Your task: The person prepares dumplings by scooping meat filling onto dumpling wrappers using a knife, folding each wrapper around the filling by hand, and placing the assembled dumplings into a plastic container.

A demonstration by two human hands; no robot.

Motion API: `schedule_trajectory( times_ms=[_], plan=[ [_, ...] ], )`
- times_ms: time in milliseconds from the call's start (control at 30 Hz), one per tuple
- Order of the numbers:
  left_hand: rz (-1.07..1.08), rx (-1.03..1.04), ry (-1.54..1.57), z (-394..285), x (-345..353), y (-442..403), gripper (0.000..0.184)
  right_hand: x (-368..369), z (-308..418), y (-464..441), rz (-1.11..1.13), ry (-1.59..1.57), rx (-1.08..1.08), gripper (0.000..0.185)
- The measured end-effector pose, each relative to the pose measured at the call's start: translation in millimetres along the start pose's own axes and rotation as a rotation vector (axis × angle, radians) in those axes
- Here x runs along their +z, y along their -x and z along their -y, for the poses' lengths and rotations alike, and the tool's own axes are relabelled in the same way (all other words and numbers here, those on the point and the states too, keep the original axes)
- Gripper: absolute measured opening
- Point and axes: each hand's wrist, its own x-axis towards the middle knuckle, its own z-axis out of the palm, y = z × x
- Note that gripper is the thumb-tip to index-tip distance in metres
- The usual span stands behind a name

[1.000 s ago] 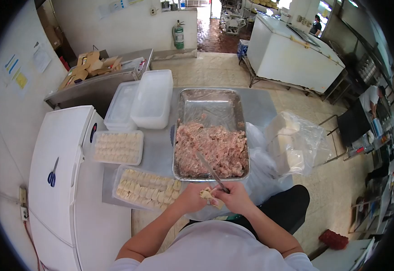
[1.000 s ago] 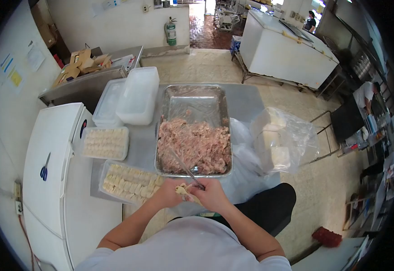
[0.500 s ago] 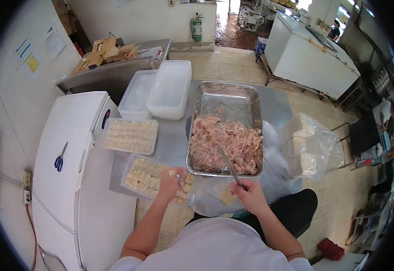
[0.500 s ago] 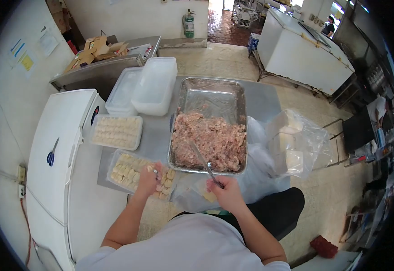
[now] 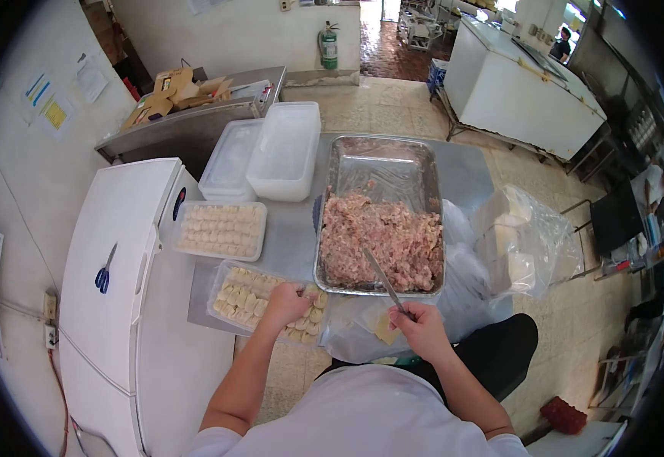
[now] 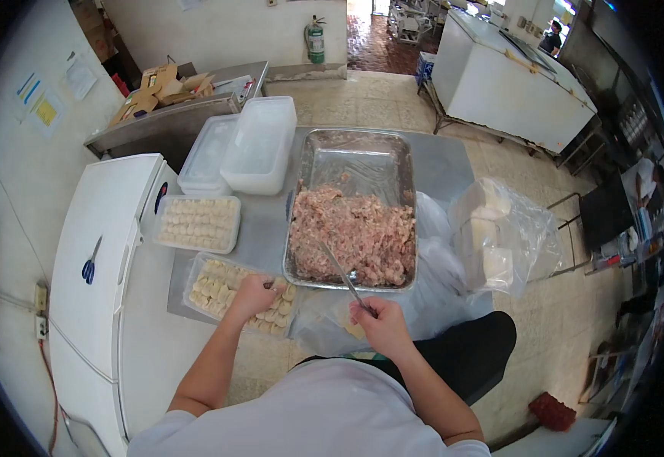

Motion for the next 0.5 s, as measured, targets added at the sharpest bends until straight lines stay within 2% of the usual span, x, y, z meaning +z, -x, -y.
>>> schedule_trajectory(
  times_ms=[100,200,400,500],
  plan=[
    [-0.089,-0.013,0.134,-1.6,3.6,0.3,0.029,-2.3,0.1,1.3,-0.010,0.002,0.008,0.020],
    [0.002,-0.115,0.053,-12.9,-4.7,1.2,0.027,-4.2,-0.7,1.3,-0.007,0.003,0.010,0.020],
    [-0.083,-0.039,-0.021,-5.9,2.3,0.9,0.032,-4.4,2.5,1.0,-0.018,-0.008,0.019,0.019],
    [-0.155,-0.012,0.099,14.1,12.6,-0.9,0.028,-6.4,-1.3,-0.1,-0.034,-0.025,0.026,0.019]
  ],
)
